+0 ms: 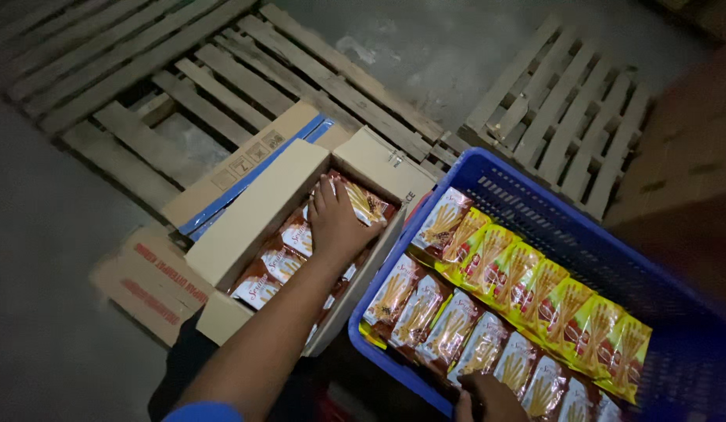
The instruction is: The person transfers individually wrapped snack packets from a cardboard box into a blue plastic crate. They arrange the packets in neat rows within the crate and then close the cardboard box flaps.
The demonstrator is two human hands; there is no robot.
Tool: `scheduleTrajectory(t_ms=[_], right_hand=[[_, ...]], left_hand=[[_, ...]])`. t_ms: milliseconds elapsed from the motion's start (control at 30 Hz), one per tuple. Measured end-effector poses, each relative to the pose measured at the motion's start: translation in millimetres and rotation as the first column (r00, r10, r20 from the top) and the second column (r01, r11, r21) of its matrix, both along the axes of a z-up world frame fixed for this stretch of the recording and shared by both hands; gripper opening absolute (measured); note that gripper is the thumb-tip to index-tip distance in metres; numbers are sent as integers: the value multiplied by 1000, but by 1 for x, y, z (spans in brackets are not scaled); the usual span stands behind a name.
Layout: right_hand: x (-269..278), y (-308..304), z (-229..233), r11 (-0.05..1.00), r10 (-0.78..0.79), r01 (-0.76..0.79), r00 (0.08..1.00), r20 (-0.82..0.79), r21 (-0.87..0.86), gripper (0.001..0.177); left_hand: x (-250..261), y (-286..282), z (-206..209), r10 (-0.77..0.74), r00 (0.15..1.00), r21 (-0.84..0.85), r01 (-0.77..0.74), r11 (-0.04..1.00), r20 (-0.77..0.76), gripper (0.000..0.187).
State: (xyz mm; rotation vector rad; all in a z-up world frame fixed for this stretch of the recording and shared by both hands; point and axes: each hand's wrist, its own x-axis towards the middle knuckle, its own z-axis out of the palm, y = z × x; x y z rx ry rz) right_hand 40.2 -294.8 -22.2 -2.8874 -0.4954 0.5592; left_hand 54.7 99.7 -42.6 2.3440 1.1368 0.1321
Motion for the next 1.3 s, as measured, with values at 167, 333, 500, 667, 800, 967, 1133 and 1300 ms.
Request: scheduleTrajectory(t_ms=[167, 333, 500, 667, 800, 967, 1133, 1300], right_hand=[[-2, -12, -27, 981, 24, -60, 982, 188, 185, 29], [7, 0, -4, 999, 18, -17, 1000, -20, 33, 32], [-6, 11, 6, 999, -13, 8, 995, 94, 54, 29], [-20, 29, 46, 992, -48, 31, 989, 142, 120, 22], [-11, 11, 22, 961, 62, -115, 977, 206, 253, 23], [-19, 18, 52, 929, 79, -105, 993, 85, 356, 15], [-7, 25, 68, 901, 13, 31, 995, -99, 432, 21], [18, 37, 91, 906, -41, 185, 933, -357, 380, 23]], left_hand=[[0, 3, 8, -25, 995, 31, 28, 999, -96, 129], [9, 7, -11, -26, 989, 119, 43, 992, -145, 134], [19, 11, -29, 43, 997, 255, -26, 967, -63, 139], [4, 7, 17, -56, 996, -85, 49, 995, -74, 138], [-21, -18, 37, -36, 981, -122, 60, 991, 190, 94], [-52, -63, -10, -59, 819, 25, 54, 998, 571, 19], [-75, -84, 9, -226, 835, 196, 145, 970, 501, 19], [-84, -93, 49, -104, 929, 17, 105, 994, 356, 20]])
